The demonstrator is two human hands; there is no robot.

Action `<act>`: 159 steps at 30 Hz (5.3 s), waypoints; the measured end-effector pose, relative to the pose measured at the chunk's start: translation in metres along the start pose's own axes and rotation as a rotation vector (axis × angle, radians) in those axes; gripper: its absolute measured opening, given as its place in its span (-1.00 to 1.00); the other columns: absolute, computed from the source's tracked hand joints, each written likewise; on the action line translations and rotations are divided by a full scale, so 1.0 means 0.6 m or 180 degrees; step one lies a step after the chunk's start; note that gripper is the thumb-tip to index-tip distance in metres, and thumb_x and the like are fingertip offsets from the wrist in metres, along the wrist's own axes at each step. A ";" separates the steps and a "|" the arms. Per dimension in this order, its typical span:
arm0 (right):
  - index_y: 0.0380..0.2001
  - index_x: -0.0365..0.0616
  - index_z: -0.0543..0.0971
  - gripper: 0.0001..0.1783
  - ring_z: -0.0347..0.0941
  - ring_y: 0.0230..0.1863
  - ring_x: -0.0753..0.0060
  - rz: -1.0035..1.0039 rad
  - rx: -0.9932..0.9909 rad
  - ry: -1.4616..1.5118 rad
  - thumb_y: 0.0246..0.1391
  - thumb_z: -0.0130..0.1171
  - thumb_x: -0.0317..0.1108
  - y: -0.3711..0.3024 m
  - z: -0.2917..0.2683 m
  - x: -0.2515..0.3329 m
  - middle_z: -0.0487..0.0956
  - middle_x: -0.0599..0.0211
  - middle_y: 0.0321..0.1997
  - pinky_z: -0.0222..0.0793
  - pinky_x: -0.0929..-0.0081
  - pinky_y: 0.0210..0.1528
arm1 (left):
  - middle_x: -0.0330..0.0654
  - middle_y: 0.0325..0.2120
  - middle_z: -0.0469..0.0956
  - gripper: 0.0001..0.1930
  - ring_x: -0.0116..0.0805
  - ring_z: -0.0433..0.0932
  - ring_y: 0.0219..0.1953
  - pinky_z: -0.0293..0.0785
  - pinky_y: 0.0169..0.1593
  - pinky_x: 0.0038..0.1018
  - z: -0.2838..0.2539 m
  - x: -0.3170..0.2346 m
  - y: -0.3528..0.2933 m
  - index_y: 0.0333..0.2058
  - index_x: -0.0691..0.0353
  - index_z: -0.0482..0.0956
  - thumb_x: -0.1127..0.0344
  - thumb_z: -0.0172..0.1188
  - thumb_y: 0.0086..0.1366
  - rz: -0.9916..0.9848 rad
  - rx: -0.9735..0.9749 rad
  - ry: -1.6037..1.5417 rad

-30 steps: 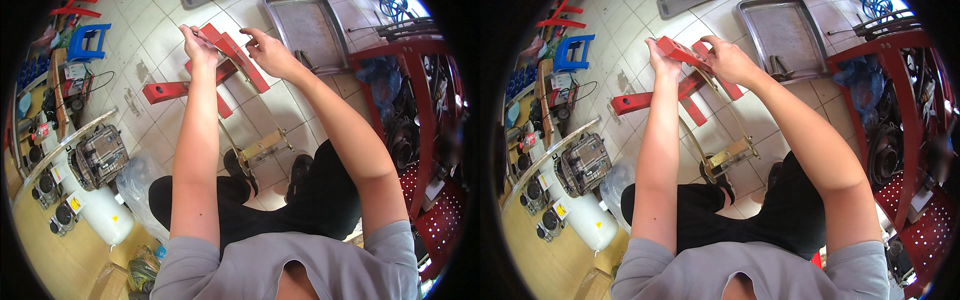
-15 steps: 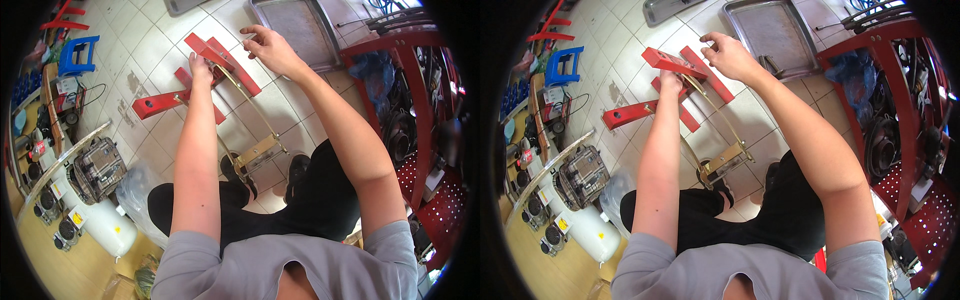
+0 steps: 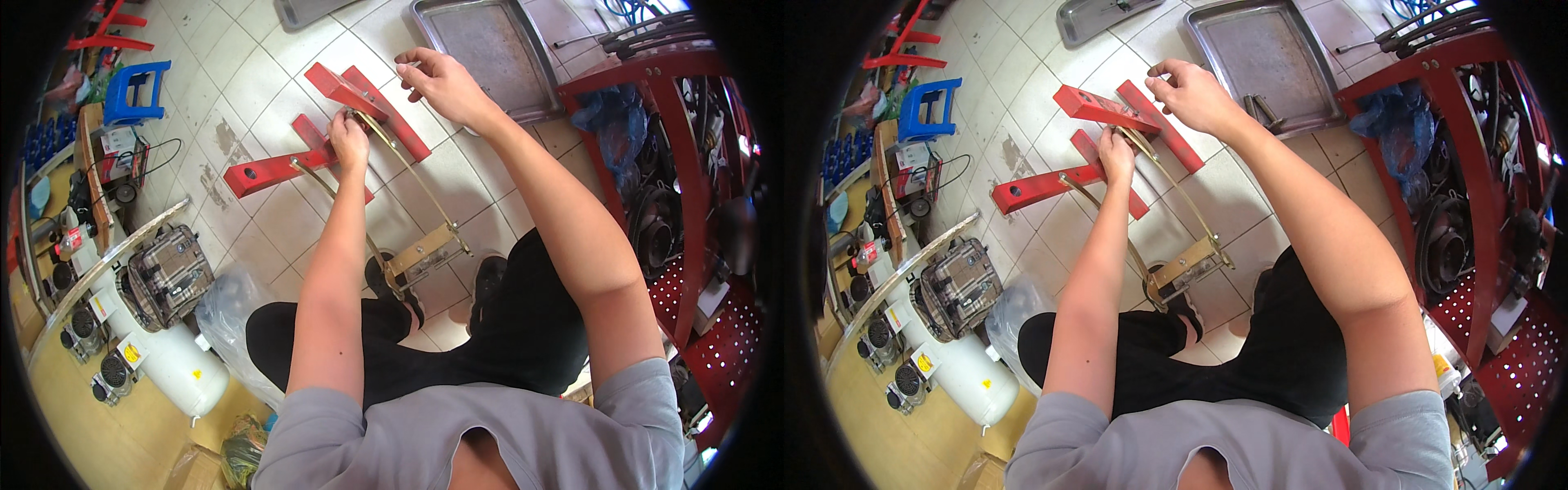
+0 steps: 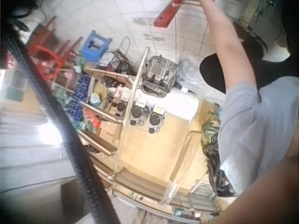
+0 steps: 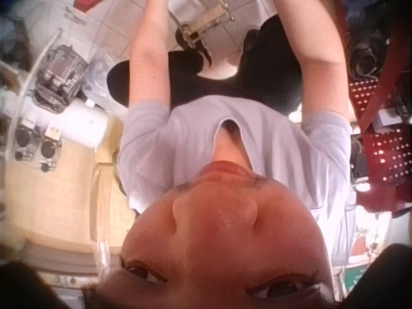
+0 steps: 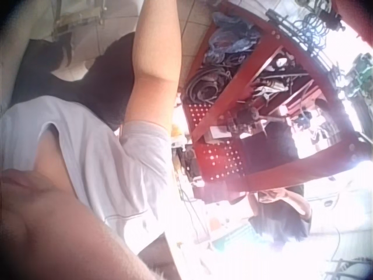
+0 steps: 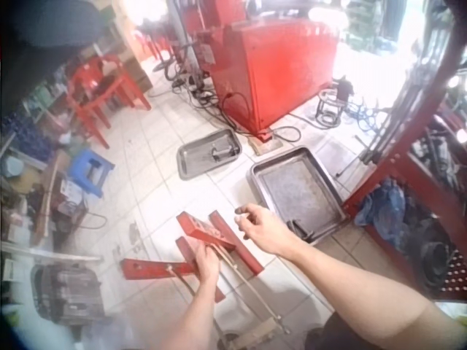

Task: The person assembles a mechanical linkage using a red metal frame, brass rods, and small fasteners. They insert the rods into the frame, secure them with nuts and washers, and adjust the alignment of the components. The person works on the floor in a workshop environment, handling the parts by hand and using a wrench for tightening.

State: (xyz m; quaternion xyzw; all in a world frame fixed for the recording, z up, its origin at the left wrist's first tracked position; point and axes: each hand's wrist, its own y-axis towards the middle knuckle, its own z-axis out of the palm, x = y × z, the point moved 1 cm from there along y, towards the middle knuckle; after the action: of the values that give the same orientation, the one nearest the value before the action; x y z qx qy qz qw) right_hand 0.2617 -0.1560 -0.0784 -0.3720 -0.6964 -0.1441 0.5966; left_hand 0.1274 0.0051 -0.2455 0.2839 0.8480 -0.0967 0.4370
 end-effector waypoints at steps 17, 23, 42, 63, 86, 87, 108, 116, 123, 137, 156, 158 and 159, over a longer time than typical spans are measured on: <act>-0.25 -0.16 0.57 -0.71 0.57 -0.26 0.06 0.0164 0.0309 -0.1650 0.08 -0.08 -0.27 -0.014 -0.016 -0.120 0.60 0.01 -0.32 0.45 0.21 -0.19 | -0.23 -0.34 0.52 -0.77 -0.50 0.53 -0.45 0.39 -0.55 -0.58 -0.041 -0.038 -0.062 -0.09 0.25 0.43 0.33 -0.02 0.33 -0.1480 0.0403 -0.0823; -0.29 -0.06 0.57 -0.72 0.53 -0.16 0.02 -0.0135 0.1486 -0.3308 0.09 -0.02 -0.15 -0.059 0.040 -0.200 0.60 0.05 -0.27 0.45 0.17 -0.14 | -0.31 -0.35 0.47 -0.82 -0.61 0.41 -0.39 0.33 -0.33 -0.65 -0.346 -0.310 -0.069 -0.18 0.26 0.48 0.33 0.00 0.32 0.0338 0.1236 -0.0939; -0.32 -0.07 0.45 -0.80 0.40 -0.27 0.39 -0.4221 0.2203 -0.3561 -0.03 -0.04 -0.27 -0.088 0.250 -0.391 0.44 0.39 -0.38 0.26 0.43 -0.21 | -0.32 -0.42 0.36 -0.80 -0.55 0.26 -0.37 0.23 -0.22 -0.61 -0.495 -0.223 -0.105 -0.25 0.30 0.48 0.49 0.19 0.12 0.0109 0.0291 -0.0370; -0.34 -0.37 0.52 -0.76 0.39 -0.52 0.47 -0.0585 0.0495 -0.1182 0.19 0.00 -0.36 -0.104 0.096 0.185 0.52 0.23 -0.49 0.30 0.48 -0.40 | -0.12 -0.30 0.51 -0.68 -0.32 0.55 -0.34 0.49 -0.25 -0.43 -0.324 -0.245 -0.090 -0.04 0.23 0.39 0.46 0.10 0.20 0.0239 0.1399 -0.0898; -0.19 -0.26 0.51 -0.60 0.43 -0.49 0.54 -0.0452 -0.0331 -0.0381 0.17 0.05 -0.09 -0.073 0.014 0.069 0.52 0.27 -0.53 0.36 0.53 -0.36 | -0.09 -0.36 0.62 -0.81 -0.40 0.61 -0.32 0.53 -0.20 -0.56 -0.148 -0.135 0.016 -0.24 0.46 0.55 0.45 0.17 0.22 0.0027 0.0831 -0.1214; -0.20 -0.26 0.51 -0.60 0.43 -0.49 0.55 -0.0404 -0.0301 -0.0302 0.17 0.05 -0.08 -0.071 0.012 0.064 0.53 0.28 -0.53 0.37 0.53 -0.36 | -0.07 -0.36 0.61 -0.80 -0.38 0.61 -0.30 0.54 -0.20 -0.54 -0.149 -0.140 0.017 -0.23 0.48 0.54 0.45 0.17 0.23 -0.0091 0.0914 -0.1275; -0.02 -0.24 0.44 -0.60 0.53 -0.16 0.19 -0.0554 -0.0176 -0.0134 0.07 -0.14 -0.41 -0.003 0.044 0.036 0.59 0.08 -0.21 0.38 0.36 -0.04 | -0.16 -0.39 0.62 -0.71 -0.43 0.61 -0.39 0.51 -0.36 -0.56 -0.134 -0.164 0.062 -0.21 0.40 0.57 0.26 0.21 0.22 -0.1036 0.1127 -0.1369; -0.01 -0.27 0.43 -0.61 0.54 -0.20 0.37 -0.0455 -0.0264 0.0092 0.09 -0.08 -0.38 -0.019 0.015 0.049 0.60 0.09 -0.24 0.40 0.44 -0.08 | -0.37 -0.46 0.59 -0.85 -0.60 0.56 -0.44 0.48 -0.49 -0.71 -0.101 -0.101 0.109 -0.32 0.18 0.53 0.30 0.01 0.35 -0.3220 0.2068 -0.1918; -0.02 -0.27 0.44 -0.63 0.55 -0.30 0.44 -0.0425 -0.0234 0.0266 0.13 -0.02 -0.33 -0.021 0.010 0.045 0.59 0.15 -0.32 0.42 0.47 -0.18 | -0.22 -0.39 0.56 -0.85 -0.42 0.56 -0.40 0.56 -0.36 -0.55 -0.093 -0.077 0.091 -0.25 0.28 0.50 0.34 0.11 0.28 -0.3291 0.1771 -0.2457; -0.03 -0.26 0.45 -0.62 0.54 -0.40 0.44 -0.0361 -0.0139 0.0136 0.16 -0.01 -0.27 -0.024 0.006 0.042 0.60 0.17 -0.35 0.43 0.45 -0.25 | -0.16 -0.33 0.60 -0.75 -0.44 0.56 -0.30 0.54 -0.18 -0.45 -0.150 -0.147 0.051 -0.15 0.40 0.53 0.37 0.18 0.24 -0.0759 0.1133 -0.2052; -0.01 -0.23 0.45 -0.61 0.55 -0.40 0.40 -0.0190 -0.0048 0.0200 0.15 0.01 -0.24 -0.018 0.022 0.046 0.59 0.12 -0.36 0.42 0.42 -0.26 | -0.20 -0.33 0.62 -0.83 -0.53 0.54 -0.28 0.44 -0.16 -0.60 -0.118 -0.161 -0.044 -0.30 0.34 0.60 0.39 0.29 0.14 0.0048 0.0215 -0.1419; 0.03 -0.19 0.42 -0.62 0.52 -0.30 0.42 -0.0360 -0.0033 -0.0034 0.16 -0.01 -0.32 -0.009 0.035 0.018 0.57 0.15 -0.28 0.40 0.45 -0.19 | -0.18 -0.33 0.62 -0.80 -0.50 0.54 -0.27 0.46 -0.17 -0.58 -0.120 -0.165 -0.040 -0.27 0.36 0.58 0.39 0.29 0.15 0.0158 0.0304 -0.1174; 0.06 -0.17 0.40 -0.62 0.51 -0.25 0.43 -0.0446 -0.0004 -0.0133 0.17 -0.01 -0.36 -0.006 0.045 0.009 0.56 0.17 -0.24 0.40 0.47 -0.15 | -0.17 -0.33 0.62 -0.79 -0.49 0.55 -0.27 0.47 -0.17 -0.58 -0.125 -0.162 -0.038 -0.26 0.37 0.57 0.39 0.28 0.16 0.0204 0.0335 -0.1029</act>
State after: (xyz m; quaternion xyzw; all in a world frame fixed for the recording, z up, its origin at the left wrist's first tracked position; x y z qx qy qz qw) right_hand 0.2398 -0.1394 -0.0793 -0.3256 -0.7330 -0.1781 0.5701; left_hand 0.1076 -0.0212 -0.1248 0.3141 0.7509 -0.1713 0.5551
